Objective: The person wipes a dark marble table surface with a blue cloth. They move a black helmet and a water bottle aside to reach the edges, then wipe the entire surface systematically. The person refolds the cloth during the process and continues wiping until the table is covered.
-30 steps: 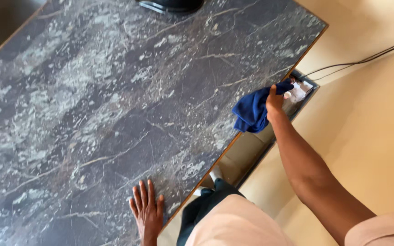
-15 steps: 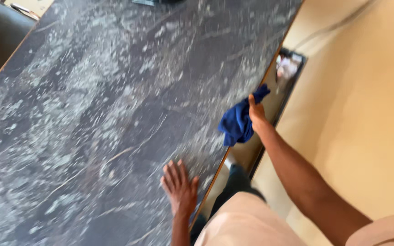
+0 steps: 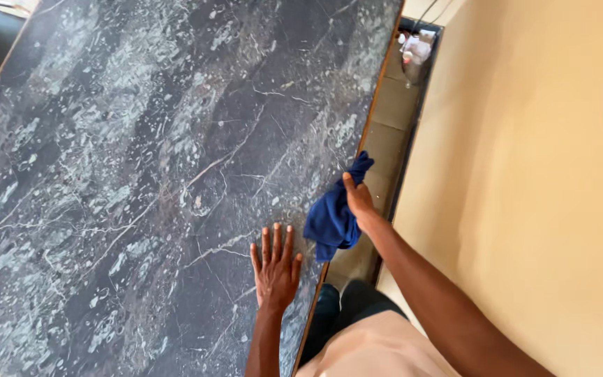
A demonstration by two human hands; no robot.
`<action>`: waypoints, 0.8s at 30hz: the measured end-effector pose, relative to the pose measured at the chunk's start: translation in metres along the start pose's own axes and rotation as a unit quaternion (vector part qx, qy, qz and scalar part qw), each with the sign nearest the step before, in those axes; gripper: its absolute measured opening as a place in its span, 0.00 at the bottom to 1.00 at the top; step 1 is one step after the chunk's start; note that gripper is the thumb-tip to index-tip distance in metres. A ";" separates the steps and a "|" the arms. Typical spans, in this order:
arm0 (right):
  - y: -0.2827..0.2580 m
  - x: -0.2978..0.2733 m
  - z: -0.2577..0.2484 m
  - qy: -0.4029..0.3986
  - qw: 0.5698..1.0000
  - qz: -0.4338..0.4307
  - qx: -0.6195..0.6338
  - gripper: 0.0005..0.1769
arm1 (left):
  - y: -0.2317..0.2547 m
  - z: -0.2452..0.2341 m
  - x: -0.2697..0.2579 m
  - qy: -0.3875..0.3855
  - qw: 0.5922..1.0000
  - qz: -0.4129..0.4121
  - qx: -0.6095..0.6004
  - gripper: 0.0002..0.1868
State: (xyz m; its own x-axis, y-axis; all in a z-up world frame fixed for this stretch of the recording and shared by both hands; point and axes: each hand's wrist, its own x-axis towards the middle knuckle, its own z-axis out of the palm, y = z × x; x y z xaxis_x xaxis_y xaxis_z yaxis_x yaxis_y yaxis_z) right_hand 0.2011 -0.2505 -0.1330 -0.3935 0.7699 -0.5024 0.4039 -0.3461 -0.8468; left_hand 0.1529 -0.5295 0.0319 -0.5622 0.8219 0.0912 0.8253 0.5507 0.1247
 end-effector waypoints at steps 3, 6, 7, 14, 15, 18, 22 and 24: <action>0.015 -0.027 0.009 -0.023 0.999 -0.039 0.013 0.44 | 0.000 0.002 -0.018 0.010 1.000 0.003 -0.012 0.33; 0.030 -0.050 0.016 -0.036 0.996 -0.077 0.015 0.44 | 0.000 0.006 -0.037 -0.004 1.000 0.016 -0.008 0.33; 0.031 -0.059 0.019 -0.027 0.996 -0.083 -0.011 0.44 | 0.001 0.006 -0.043 0.001 1.000 0.024 -0.009 0.33; 0.057 -0.146 0.041 -0.016 0.997 -0.064 -0.030 0.45 | -0.005 0.000 -0.155 -0.035 0.999 0.032 -0.010 0.33; 0.062 -0.158 0.045 -0.019 0.997 -0.073 -0.023 0.46 | -0.008 -0.002 -0.173 -0.037 0.999 0.032 -0.010 0.33; 0.093 -0.198 0.060 -0.025 0.997 -0.067 -0.039 0.49 | -0.028 -0.011 -0.226 -0.045 0.999 0.019 0.012 0.33; 0.127 -0.245 0.076 -0.031 0.994 -0.056 -0.085 0.51 | -0.055 -0.020 -0.274 -0.037 0.999 0.012 0.015 0.33; 0.136 -0.270 0.080 -0.040 0.994 -0.056 -0.088 0.51 | -0.066 -0.025 -0.295 -0.039 0.999 -0.003 -0.006 0.33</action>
